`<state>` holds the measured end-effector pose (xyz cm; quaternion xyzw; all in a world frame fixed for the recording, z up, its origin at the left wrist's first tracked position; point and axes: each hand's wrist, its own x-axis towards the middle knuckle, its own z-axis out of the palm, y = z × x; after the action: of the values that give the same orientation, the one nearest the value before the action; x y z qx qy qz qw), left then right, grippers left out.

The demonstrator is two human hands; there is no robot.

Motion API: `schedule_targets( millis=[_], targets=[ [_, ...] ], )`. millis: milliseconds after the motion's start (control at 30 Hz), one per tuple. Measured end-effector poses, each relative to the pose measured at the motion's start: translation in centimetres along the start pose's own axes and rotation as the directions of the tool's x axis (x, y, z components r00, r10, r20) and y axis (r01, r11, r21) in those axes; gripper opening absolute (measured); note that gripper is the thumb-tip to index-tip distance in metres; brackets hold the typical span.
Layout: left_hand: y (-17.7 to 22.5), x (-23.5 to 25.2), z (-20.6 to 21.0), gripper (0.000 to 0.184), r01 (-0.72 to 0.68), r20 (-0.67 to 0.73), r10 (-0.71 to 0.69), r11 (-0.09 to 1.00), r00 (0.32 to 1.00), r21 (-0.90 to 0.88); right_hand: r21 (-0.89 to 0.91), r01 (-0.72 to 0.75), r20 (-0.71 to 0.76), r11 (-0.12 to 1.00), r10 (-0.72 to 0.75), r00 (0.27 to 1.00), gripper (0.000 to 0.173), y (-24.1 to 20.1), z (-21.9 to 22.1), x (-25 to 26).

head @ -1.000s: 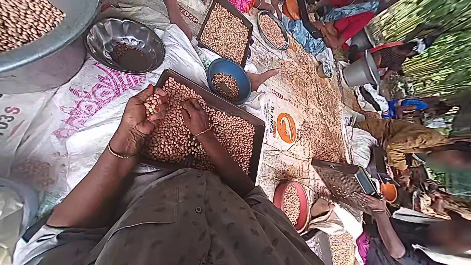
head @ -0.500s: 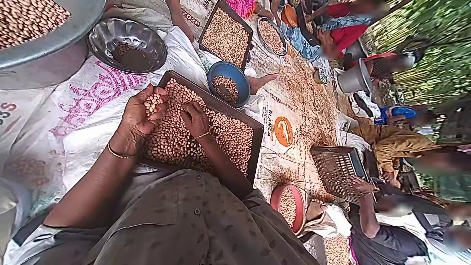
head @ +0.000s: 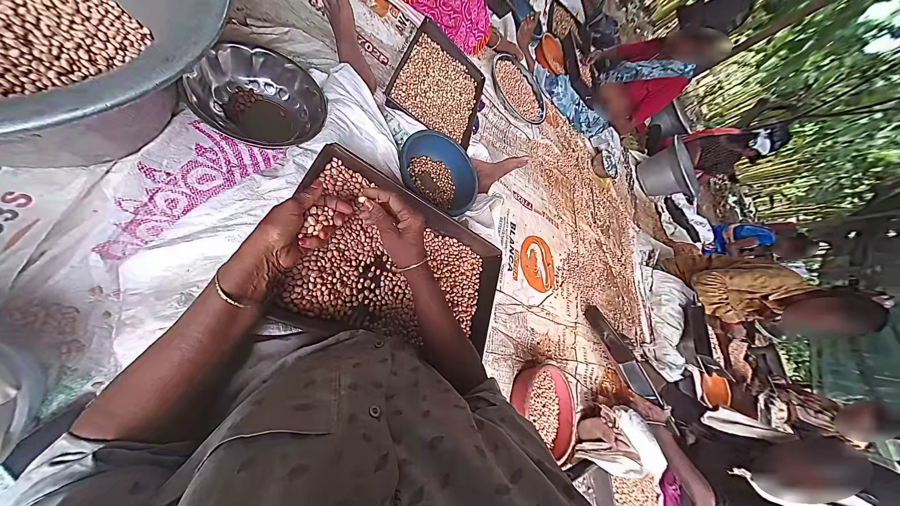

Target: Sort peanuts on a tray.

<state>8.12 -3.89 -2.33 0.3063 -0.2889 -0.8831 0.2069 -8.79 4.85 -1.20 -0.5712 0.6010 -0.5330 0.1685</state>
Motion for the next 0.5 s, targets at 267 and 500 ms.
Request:
schedule_targets(
  millis=[267,500],
  targets=[
    [-1.3,-2.2,-1.0,0.036,-0.123,0.02,0.133,0.956,0.991,-0.265,-0.581,0.008,0.121,0.814,0.077,0.99,0.018,4.1,3.1,0.4],
    [0.0,-0.8,-0.5,0.048,-0.118,0.03,0.126,0.975,0.992,-0.188,-0.518,-0.041,0.015,0.854,0.057,0.998,0.019,4.4,2.7,0.1]
  ],
)
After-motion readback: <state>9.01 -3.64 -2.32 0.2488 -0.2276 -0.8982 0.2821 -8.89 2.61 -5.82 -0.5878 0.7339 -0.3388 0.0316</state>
